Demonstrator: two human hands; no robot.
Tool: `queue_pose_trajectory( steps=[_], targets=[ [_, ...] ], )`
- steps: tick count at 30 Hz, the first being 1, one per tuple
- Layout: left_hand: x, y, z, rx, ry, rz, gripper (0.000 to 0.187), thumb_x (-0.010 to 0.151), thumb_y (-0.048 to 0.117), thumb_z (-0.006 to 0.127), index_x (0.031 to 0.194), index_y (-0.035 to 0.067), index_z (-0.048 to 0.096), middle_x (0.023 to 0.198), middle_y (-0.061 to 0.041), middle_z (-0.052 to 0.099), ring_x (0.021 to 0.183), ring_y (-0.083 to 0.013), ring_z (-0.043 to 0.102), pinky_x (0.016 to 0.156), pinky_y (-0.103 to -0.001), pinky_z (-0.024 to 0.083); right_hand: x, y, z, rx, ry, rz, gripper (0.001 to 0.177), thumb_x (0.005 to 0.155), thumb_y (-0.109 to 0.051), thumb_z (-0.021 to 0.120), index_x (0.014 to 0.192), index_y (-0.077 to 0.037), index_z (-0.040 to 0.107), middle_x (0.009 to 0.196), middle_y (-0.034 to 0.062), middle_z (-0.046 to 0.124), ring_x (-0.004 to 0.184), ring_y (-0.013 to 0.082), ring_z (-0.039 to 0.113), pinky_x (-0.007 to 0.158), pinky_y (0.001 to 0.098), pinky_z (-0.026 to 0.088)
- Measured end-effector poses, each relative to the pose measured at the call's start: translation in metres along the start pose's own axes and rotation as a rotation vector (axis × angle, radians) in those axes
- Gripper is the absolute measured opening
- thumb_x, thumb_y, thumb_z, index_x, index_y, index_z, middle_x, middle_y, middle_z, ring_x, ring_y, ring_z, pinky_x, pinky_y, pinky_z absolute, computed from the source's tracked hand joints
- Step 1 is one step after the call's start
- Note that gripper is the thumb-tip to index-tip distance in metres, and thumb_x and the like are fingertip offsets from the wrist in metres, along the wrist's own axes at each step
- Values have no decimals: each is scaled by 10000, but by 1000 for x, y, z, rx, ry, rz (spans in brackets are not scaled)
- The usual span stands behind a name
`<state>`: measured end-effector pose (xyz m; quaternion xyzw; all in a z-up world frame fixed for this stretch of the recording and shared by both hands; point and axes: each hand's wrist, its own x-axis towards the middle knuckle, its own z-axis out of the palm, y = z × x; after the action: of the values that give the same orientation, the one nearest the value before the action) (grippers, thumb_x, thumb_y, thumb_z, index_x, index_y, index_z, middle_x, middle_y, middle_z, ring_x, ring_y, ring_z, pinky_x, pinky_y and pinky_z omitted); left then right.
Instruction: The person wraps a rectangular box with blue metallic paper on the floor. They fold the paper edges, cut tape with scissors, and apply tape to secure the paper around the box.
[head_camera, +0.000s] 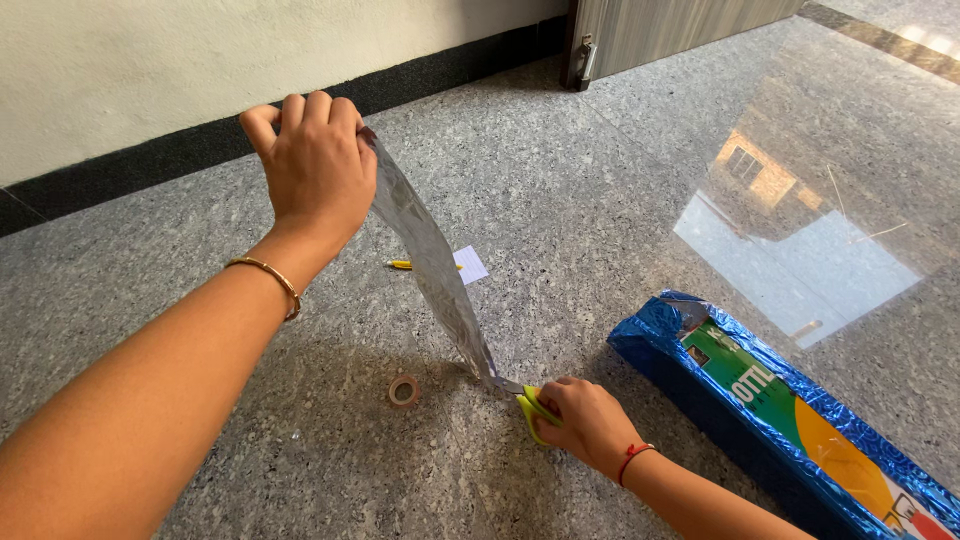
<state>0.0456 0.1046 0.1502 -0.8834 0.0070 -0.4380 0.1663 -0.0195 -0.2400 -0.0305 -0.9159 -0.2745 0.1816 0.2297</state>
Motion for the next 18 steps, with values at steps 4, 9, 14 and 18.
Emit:
queue_pose_trajectory(
  steps=[4,9,14,18],
  targets=[
    [2,4,-7,-30,30,24,102,986,157,705,899,120,667,944,-4,617,997,-189,537,1001,-418,303,4,2,0,-3,33,-39,259,790,-311,762,860,-66,716,838,101,712,769,316,698,723,428,564],
    [9,13,-14,-54,34,43,104,991,153,703,903,125,656,950,-1,612,1005,-192,539,1008,-408,309,9,0,-1,0,36,-25,222,775,-295,763,859,-90,746,850,83,741,781,282,719,740,404,572],
    [15,21,-21,-115,54,57,106,984,164,718,907,126,656,959,-5,613,1014,-204,543,1004,-413,313,10,4,-2,47,40,-63,250,745,-267,789,899,-76,739,873,86,734,809,273,726,755,388,582],
    [20,26,-26,-126,72,78,101,970,164,727,906,129,657,946,0,615,1006,-198,546,999,-412,314,12,13,1,96,96,-79,243,782,-270,785,938,-87,752,883,93,740,822,262,725,753,372,586]
  ],
)
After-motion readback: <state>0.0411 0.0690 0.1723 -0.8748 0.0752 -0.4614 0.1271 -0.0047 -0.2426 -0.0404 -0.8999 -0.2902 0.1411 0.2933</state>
